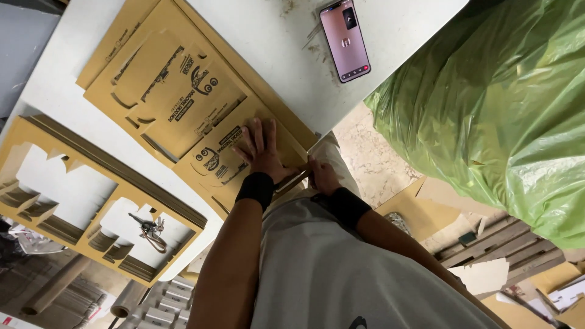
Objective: Manually punching out pre-cut shapes from cardboard sheets on a work table in a factory setting.
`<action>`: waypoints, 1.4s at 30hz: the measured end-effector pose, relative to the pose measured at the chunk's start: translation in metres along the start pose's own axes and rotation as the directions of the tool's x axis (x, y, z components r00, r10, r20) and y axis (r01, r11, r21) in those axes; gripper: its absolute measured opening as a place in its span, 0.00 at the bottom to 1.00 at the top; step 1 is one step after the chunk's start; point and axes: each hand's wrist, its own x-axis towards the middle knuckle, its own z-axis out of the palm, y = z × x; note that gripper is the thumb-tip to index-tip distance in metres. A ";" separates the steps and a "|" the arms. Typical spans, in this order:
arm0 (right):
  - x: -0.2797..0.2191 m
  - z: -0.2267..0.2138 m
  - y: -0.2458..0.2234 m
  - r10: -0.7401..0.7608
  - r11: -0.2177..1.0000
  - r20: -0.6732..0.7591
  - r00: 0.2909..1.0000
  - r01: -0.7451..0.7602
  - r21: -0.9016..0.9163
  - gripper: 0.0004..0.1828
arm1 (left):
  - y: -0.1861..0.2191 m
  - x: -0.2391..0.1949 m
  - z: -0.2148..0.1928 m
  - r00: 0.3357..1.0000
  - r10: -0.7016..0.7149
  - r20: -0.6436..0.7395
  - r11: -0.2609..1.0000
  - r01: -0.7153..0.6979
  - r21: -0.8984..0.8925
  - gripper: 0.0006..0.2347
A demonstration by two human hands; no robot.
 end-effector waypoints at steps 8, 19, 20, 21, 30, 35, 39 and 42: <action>-0.026 0.006 -0.019 -0.060 0.975 -0.142 0.988 0.028 -0.218 0.42 | 0.000 0.004 0.001 1.000 -0.027 0.006 0.999 0.027 0.032 0.58; -0.059 0.011 -0.059 -0.155 0.932 -0.117 0.981 0.106 -0.348 0.35 | -0.006 0.018 0.021 0.995 -0.100 -0.003 0.985 0.099 0.142 0.53; -0.056 0.005 -0.057 -0.145 0.931 -0.110 0.983 0.098 -0.352 0.35 | -0.001 0.014 0.015 0.994 -0.110 0.004 0.984 0.109 0.138 0.53; -0.053 0.000 -0.053 -0.115 0.929 -0.095 0.989 0.073 -0.364 0.33 | 0.003 0.009 0.009 0.994 -0.107 0.016 0.984 0.103 0.146 0.54; -0.021 0.020 -0.107 -0.088 0.678 0.068 0.994 0.110 -0.726 0.42 | -0.012 0.018 0.006 0.995 -0.099 -0.018 0.991 0.096 -0.094 0.50; 0.008 0.011 -0.049 -0.680 -0.300 0.535 0.502 0.476 -0.827 0.16 | -0.013 0.031 0.028 0.996 -0.091 -0.010 0.995 0.091 0.041 0.47; -0.023 0.034 -0.085 -0.750 -0.312 0.589 0.299 0.626 -0.715 0.04 | -0.006 0.020 0.027 0.989 -0.108 -0.103 0.982 0.122 0.147 0.48; -0.029 0.038 -0.085 -0.760 -0.308 0.591 0.269 0.652 -0.693 0.05 | -0.002 0.010 0.021 0.989 -0.089 -0.118 0.980 0.108 0.166 0.48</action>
